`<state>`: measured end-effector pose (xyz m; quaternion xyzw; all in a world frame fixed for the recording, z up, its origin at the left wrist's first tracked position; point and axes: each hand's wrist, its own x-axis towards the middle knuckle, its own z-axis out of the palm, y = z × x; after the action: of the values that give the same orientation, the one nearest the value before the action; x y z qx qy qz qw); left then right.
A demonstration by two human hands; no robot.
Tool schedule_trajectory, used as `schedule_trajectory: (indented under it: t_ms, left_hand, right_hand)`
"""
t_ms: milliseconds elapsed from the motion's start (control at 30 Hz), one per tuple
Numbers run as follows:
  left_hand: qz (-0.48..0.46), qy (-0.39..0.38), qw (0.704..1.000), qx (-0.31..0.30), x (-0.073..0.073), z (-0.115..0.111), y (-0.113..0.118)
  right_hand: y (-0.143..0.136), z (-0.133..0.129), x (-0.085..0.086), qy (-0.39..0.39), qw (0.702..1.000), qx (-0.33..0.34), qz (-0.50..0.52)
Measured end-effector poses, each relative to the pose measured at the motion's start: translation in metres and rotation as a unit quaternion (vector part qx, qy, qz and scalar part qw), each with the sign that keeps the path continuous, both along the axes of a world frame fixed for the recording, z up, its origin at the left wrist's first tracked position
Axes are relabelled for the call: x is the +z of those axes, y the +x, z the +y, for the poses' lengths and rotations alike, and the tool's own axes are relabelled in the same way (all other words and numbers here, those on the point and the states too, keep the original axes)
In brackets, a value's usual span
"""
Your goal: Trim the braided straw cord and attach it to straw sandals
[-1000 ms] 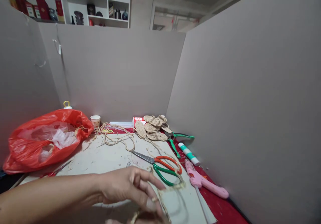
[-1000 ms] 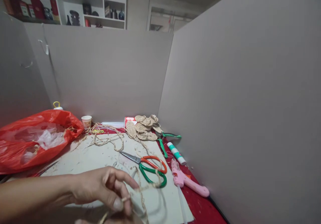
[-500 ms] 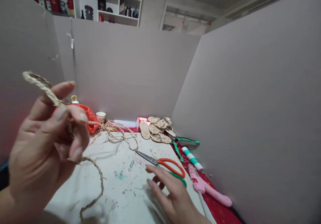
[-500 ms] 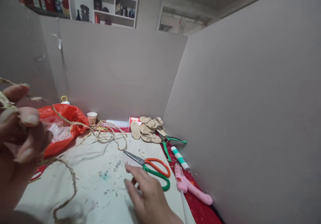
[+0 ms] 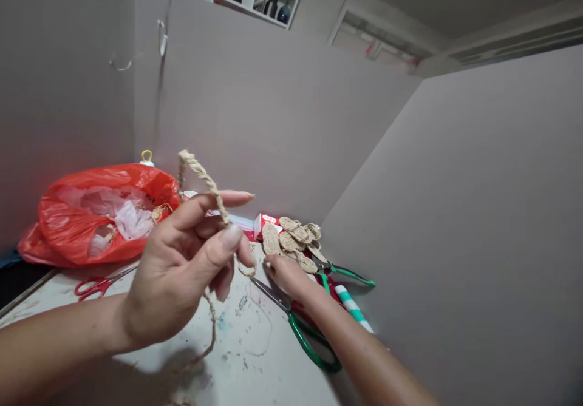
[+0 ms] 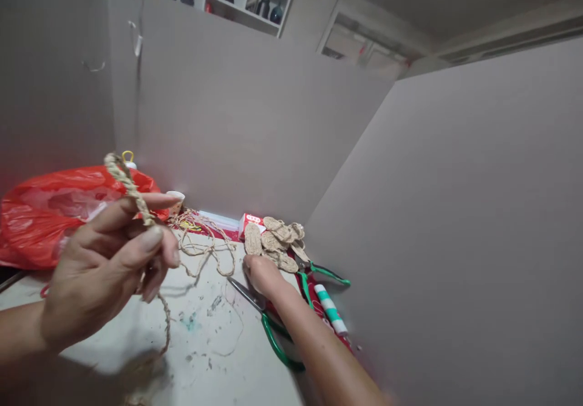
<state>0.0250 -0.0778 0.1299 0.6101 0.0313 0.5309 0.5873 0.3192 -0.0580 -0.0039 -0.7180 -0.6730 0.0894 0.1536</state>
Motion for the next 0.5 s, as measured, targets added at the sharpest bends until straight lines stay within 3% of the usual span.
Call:
schedule_trajectory:
  t_ms: [67, 200, 333, 500]
  left_hand:
    - [0.023, -0.008, 1.000, -0.001, -0.005, 0.007, 0.009]
    - [0.084, -0.028, 0.996, 0.008, -0.025, 0.033, 0.033]
    - [0.160, -0.034, 0.986, 0.014, -0.067, 0.065, 0.057]
    - [0.274, -0.036, 0.960, 0.047, -0.126, 0.096, 0.071]
  right_hand:
    - [0.010, 0.002, 0.008, 0.008, 0.999, -0.007, 0.045]
    - [0.042, -0.008, 0.040, 0.074, 0.982, -0.063, 0.164]
    - [0.069, -0.021, 0.067, 0.186, 0.931, -0.149, 0.277]
    - [0.095, -0.032, 0.089, 0.325, 0.833, -0.212, 0.394]
